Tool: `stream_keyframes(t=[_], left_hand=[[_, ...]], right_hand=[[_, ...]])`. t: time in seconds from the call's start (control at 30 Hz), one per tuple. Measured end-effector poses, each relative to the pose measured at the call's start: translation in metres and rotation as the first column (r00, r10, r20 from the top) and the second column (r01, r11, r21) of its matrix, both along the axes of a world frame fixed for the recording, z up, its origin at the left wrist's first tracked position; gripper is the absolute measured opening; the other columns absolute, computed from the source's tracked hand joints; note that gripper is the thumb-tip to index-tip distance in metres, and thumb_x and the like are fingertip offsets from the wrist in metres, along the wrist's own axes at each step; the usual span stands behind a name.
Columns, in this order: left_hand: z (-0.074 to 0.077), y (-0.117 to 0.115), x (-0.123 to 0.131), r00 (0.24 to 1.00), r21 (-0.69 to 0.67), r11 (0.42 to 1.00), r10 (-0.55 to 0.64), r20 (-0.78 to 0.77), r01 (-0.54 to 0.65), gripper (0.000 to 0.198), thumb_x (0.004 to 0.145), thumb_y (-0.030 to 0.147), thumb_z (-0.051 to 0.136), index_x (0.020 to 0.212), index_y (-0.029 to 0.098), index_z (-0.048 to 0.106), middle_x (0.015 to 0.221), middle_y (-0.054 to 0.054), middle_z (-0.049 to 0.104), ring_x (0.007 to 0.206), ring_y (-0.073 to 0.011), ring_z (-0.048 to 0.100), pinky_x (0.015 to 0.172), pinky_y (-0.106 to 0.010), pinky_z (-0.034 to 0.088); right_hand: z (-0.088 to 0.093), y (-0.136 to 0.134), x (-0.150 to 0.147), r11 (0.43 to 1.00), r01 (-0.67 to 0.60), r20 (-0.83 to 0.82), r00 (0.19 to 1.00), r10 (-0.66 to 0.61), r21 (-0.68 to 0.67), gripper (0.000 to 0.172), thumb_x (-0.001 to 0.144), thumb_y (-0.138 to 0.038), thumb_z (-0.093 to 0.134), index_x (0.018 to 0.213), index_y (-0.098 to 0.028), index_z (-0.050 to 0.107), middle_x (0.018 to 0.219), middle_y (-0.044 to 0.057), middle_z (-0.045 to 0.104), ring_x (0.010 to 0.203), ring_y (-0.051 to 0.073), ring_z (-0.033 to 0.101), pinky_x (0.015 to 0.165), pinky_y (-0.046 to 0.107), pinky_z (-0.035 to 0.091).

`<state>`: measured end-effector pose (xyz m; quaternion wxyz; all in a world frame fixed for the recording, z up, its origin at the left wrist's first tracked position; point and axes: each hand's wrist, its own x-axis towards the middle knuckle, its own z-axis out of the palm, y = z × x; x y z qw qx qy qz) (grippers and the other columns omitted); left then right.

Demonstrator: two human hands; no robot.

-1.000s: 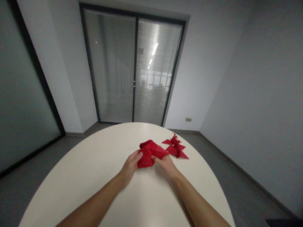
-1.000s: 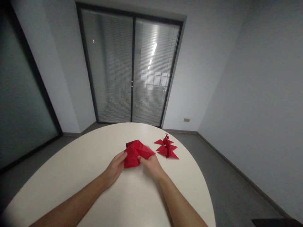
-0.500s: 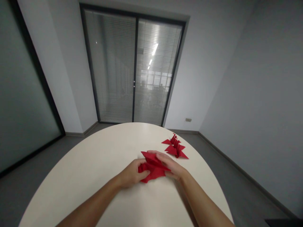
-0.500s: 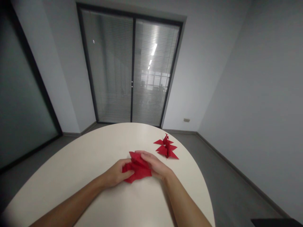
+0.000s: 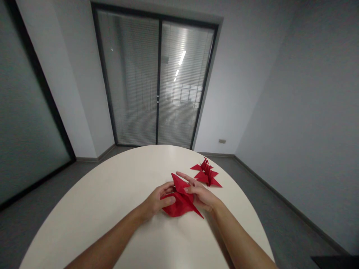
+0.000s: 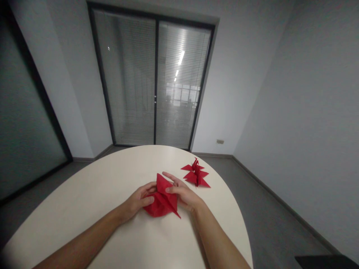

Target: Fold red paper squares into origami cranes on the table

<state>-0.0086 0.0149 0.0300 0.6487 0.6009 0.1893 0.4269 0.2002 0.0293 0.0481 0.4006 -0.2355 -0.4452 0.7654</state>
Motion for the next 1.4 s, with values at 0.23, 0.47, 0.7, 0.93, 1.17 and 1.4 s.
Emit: stream_keyframes(t=[0.23, 0.47, 0.7, 0.93, 1.17, 1.4], left_hand=[[-0.013, 0.010, 0.004, 0.994, -0.047, 0.993, 0.108, -0.028, -0.109, 0.046, 0.078, 0.038, 0.079, 0.117, 0.019, 0.063, 0.093, -0.007, 0.071, 0.084, -0.0192, 0.067, 0.080, -0.029, 0.049], [-0.009, 0.016, 0.005, 0.934, 0.044, 0.934, 0.356, -0.023, -0.354, 0.038, 0.075, 0.034, 0.080, 0.107, 0.017, 0.066, 0.106, -0.012, 0.072, 0.100, -0.0249, 0.067, 0.092, -0.036, 0.049], [-0.009, 0.014, 0.005, 0.927, -0.005, 0.928, 0.373, -0.039, -0.373, 0.040, 0.077, 0.043, 0.077, 0.104, 0.014, 0.070, 0.098, -0.011, 0.074, 0.086, -0.0240, 0.068, 0.081, -0.034, 0.051], [-0.007, 0.015, 0.006, 0.881, -0.010, 0.884, 0.465, -0.092, -0.468, 0.038, 0.075, 0.050, 0.075, 0.085, 0.014, 0.068, 0.081, -0.007, 0.073, 0.073, -0.0200, 0.066, 0.069, -0.029, 0.050], [-0.007, 0.014, 0.006, 0.865, 0.087, 0.875, 0.484, -0.129, -0.477, 0.032, 0.073, 0.038, 0.076, 0.094, 0.014, 0.068, 0.091, -0.009, 0.074, 0.086, -0.0229, 0.068, 0.082, -0.034, 0.052], [-0.003, 0.002, 0.008, 0.731, 0.382, 0.772, 0.620, -0.283, -0.507, 0.009, 0.080, 0.027, 0.067, 0.083, 0.018, 0.066, 0.087, -0.003, 0.073, 0.081, -0.0200, 0.067, 0.079, -0.032, 0.051]], right_hand=[[-0.011, 0.011, -0.004, 0.975, 0.152, 0.151, 0.973, -0.176, 0.160, 0.051, 0.077, -0.027, 0.080, 0.124, -0.022, 0.062, 0.112, 0.006, 0.071, 0.096, 0.019, 0.068, 0.093, 0.035, 0.050], [-0.004, 0.012, -0.011, 0.764, 0.263, 0.161, 0.888, -0.431, 0.589, 0.038, 0.075, -0.028, 0.082, 0.110, -0.025, 0.070, 0.123, 0.006, 0.065, 0.110, 0.023, 0.060, 0.097, 0.038, 0.047], [-0.005, 0.009, -0.013, 0.601, 0.168, 0.302, 0.742, -0.599, 0.781, 0.017, 0.087, -0.031, 0.068, 0.098, -0.022, 0.077, 0.093, 0.007, 0.072, 0.083, 0.020, 0.066, 0.073, 0.033, 0.054], [0.003, 0.001, -0.009, 0.405, -0.040, 0.313, 0.704, -0.637, 0.914, 0.025, 0.092, -0.025, 0.060, 0.112, -0.027, 0.073, 0.099, 0.007, 0.072, 0.086, 0.020, 0.067, 0.072, 0.032, 0.055], [-0.001, -0.001, -0.018, 0.362, 0.068, 0.264, 0.564, -0.782, 0.930, 0.015, 0.093, -0.025, 0.056, 0.092, -0.020, 0.071, 0.085, 0.005, 0.071, 0.075, 0.018, 0.065, 0.069, 0.029, 0.052], [-0.006, -0.003, -0.027, 0.473, 0.233, 0.313, 0.501, -0.807, 0.849, 0.017, 0.090, -0.026, 0.056, 0.075, -0.019, 0.061, 0.067, 0.001, 0.065, 0.061, 0.015, 0.058, 0.058, 0.026, 0.046]])
